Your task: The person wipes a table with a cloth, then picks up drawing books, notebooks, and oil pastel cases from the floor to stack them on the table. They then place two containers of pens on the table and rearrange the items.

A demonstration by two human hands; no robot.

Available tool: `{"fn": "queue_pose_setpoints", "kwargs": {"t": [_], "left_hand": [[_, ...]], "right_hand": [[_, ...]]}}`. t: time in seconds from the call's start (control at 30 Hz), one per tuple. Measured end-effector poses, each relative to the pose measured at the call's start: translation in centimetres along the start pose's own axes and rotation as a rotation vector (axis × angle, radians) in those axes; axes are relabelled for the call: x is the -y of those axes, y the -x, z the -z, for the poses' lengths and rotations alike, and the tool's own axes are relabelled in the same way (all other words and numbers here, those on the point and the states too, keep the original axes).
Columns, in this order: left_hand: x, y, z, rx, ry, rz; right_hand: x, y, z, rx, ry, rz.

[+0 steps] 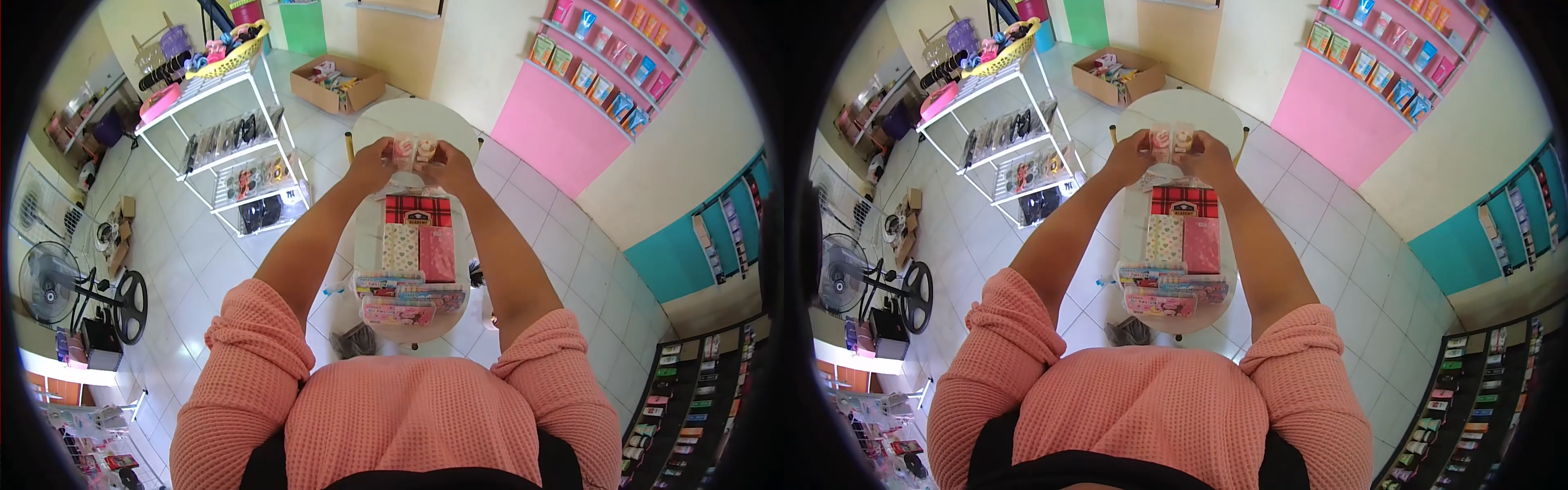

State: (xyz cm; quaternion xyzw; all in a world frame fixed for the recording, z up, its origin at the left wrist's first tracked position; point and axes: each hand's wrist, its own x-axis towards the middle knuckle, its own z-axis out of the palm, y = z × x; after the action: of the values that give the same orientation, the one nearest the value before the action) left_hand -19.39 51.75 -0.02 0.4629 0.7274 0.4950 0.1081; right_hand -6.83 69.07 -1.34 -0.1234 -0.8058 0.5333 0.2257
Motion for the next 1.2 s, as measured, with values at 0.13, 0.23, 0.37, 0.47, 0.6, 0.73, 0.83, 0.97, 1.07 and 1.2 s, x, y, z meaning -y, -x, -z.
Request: {"fn": "queue_pose_setpoints", "kwargs": {"t": [0.13, 0.23, 0.37, 0.47, 0.6, 0.73, 0.83, 0.97, 1.07, 1.2], "left_hand": [[-0.2, -0.4, 0.3, 0.033, -0.123, -0.018], [-0.8, -0.4, 0.5, 0.063, -0.177, -0.041], [-0.7, -0.3, 0.1, 0.04, -0.142, -0.035], [-1.1, -0.3, 0.1, 0.06, -0.211, 0.003], [-0.5, -0.5, 0.1, 0.072, -0.202, -0.019], [1.2, -0.2, -0.2, -0.009, -0.257, -0.07], [1.7, 1.4, 0.5, -0.153, -0.054, -0.129], [-0.7, 5.7, -0.1, -0.53, 0.161, -0.124], [-4.5, 8.7, -3.6, -0.292, 0.485, -0.205], [-10.1, 12.8, -10.5, 0.118, 0.374, -0.092]], "right_hand": [[2.7, 0.5, 0.4, -0.004, 0.333, -0.013], [2.6, 0.6, 0.4, -0.044, 0.379, -0.012], [1.9, 0.3, 0.7, 0.015, 0.324, -0.015], [1.9, 0.3, 0.6, 0.013, 0.336, -0.026], [1.9, 0.4, 0.6, 0.044, 0.356, -0.057], [1.3, 0.9, 1.3, 0.058, 0.284, -0.032], [1.1, 2.6, 4.9, -0.212, 0.268, 0.167], [-1.0, 10.3, 13.6, -0.53, 0.365, 0.125], [-3.6, 19.5, 18.0, -0.738, 0.384, -0.196], [-12.4, 32.9, 19.4, -1.015, 0.469, -0.538]]}}
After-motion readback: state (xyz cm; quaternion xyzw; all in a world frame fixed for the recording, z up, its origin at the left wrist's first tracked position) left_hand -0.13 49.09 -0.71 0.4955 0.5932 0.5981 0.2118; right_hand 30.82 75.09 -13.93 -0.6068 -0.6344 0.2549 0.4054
